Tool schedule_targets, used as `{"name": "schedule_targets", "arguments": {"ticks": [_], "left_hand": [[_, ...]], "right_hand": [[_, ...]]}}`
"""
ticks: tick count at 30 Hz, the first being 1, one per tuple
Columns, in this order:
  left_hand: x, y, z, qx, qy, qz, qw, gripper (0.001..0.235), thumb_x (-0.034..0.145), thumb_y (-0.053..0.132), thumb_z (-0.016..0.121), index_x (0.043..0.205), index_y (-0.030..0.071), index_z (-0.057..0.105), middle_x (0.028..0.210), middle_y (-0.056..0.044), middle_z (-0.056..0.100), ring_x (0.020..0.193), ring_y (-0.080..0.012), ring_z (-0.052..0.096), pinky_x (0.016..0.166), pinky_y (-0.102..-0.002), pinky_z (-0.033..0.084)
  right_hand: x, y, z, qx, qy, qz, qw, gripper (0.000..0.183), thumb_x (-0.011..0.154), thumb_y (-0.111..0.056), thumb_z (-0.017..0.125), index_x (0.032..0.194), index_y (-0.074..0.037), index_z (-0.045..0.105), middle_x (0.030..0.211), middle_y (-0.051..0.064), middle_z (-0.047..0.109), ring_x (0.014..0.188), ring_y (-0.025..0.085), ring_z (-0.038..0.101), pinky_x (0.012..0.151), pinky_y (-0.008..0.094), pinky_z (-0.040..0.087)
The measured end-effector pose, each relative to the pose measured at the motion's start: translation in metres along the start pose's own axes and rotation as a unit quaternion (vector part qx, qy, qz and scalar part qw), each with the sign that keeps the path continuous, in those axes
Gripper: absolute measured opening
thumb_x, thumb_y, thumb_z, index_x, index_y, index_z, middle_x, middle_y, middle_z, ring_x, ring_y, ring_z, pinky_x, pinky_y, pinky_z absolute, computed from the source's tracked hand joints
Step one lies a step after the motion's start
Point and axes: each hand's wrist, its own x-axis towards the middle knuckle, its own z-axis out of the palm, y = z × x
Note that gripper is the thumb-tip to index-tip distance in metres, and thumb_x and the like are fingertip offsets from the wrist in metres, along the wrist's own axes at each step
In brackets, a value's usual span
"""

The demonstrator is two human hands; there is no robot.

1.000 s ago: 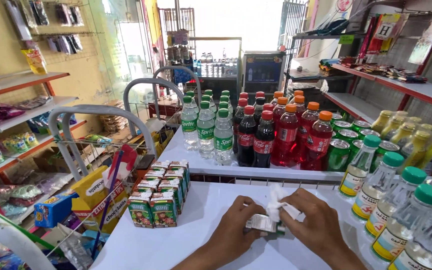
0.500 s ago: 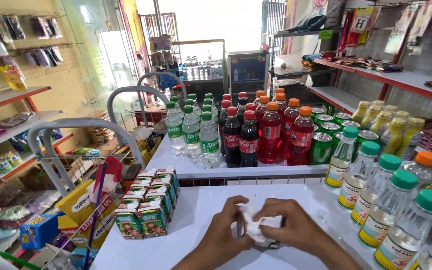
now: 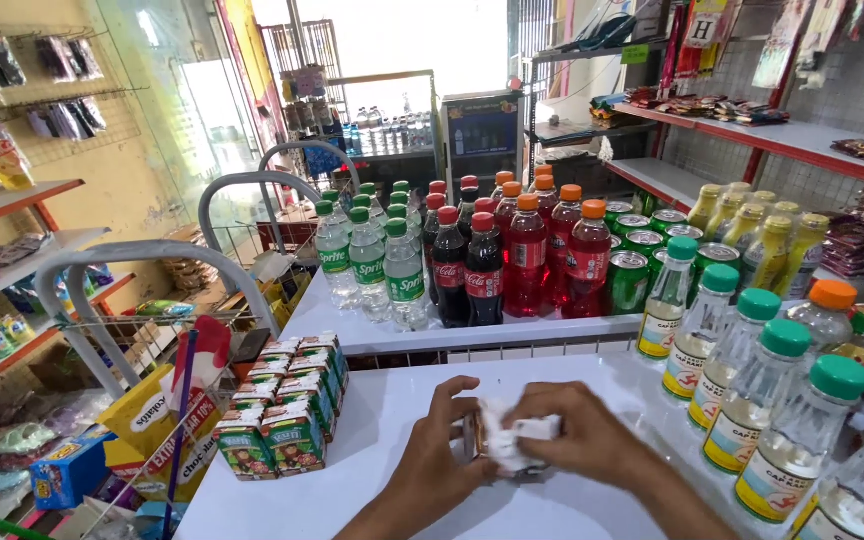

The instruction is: Cleaning individual juice boxes by wiping them with a cloth on a store counter.

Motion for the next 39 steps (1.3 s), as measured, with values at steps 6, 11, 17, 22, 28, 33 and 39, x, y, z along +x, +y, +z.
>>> {"name": "schedule_targets", "arguments": {"ticks": [6,11,17,22,28,33,39], "left_hand": [[0.001,-0.002,0.003,-0.010,-0.004,0.008,1.000,0.096,0.073,0.007,0.090,0.148,0.021,0.033,0.125,-0.012,0.069,0.103,-0.0249,0.074,0.091,-0.035,0.065],[0.002,-0.012,0.005,0.012,-0.007,0.019,1.000,0.108,0.074,0.008,0.090,0.156,0.024,0.022,0.133,-0.010,0.062,0.106,-0.0258,0.074,0.088,-0.037,0.067],[-0.002,0.003,0.005,0.009,-0.017,-0.009,1.000,0.123,0.075,0.011,0.089,0.164,0.027,0.005,0.114,-0.008,0.079,0.094,-0.0208,0.078,0.086,-0.034,0.061],[0.006,-0.011,0.004,0.022,0.005,0.000,1.000,0.121,0.073,0.005,0.090,0.163,0.025,0.010,0.127,-0.008,0.064,0.104,-0.0225,0.070,0.090,-0.037,0.069],[0.011,-0.023,0.004,0.037,0.021,-0.022,0.999,0.103,0.075,0.018,0.092,0.155,0.027,0.027,0.128,-0.008,0.067,0.104,-0.0201,0.073,0.088,-0.029,0.063],[0.013,-0.031,0.002,0.030,0.047,0.013,0.998,0.100,0.072,0.006,0.091,0.152,0.021,0.033,0.125,-0.008,0.069,0.099,-0.0207,0.071,0.090,-0.032,0.063],[0.009,-0.017,0.002,0.054,0.075,0.048,0.995,0.115,0.062,0.013,0.100,0.153,0.019,0.030,0.128,-0.006,0.070,0.118,-0.0210,0.069,0.105,-0.036,0.058]], "right_hand": [[0.004,-0.009,0.016,0.047,0.044,0.098,0.993,0.019,0.074,-0.003,0.083,0.089,-0.013,0.089,0.082,-0.001,0.073,0.068,0.012,0.063,0.054,0.026,0.045],[0.003,0.015,0.009,0.012,0.086,0.091,0.992,0.021,0.075,-0.009,0.079,0.094,-0.012,0.086,0.089,0.002,0.079,0.077,0.015,0.070,0.063,0.028,0.054],[0.005,-0.015,0.026,0.005,0.083,-0.012,0.996,0.027,0.072,-0.009,0.090,0.097,-0.019,0.087,0.086,-0.001,0.077,0.077,0.014,0.070,0.061,0.028,0.056],[0.004,0.012,-0.005,-0.045,0.041,0.131,0.989,0.018,0.079,-0.017,0.081,0.096,-0.021,0.085,0.093,-0.004,0.080,0.079,0.012,0.068,0.073,0.029,0.056],[0.001,0.006,-0.008,0.006,-0.026,0.157,0.987,0.026,0.075,-0.007,0.080,0.099,-0.015,0.087,0.100,0.001,0.082,0.094,0.016,0.077,0.085,0.034,0.065],[0.002,-0.001,0.002,-0.028,-0.031,0.098,0.994,0.021,0.074,-0.016,0.078,0.093,-0.022,0.086,0.088,-0.004,0.080,0.081,0.014,0.072,0.074,0.035,0.058],[0.003,0.007,-0.002,0.019,0.065,0.096,0.993,0.025,0.074,-0.010,0.089,0.097,-0.017,0.088,0.093,0.000,0.082,0.080,0.014,0.072,0.055,0.027,0.053]]}}
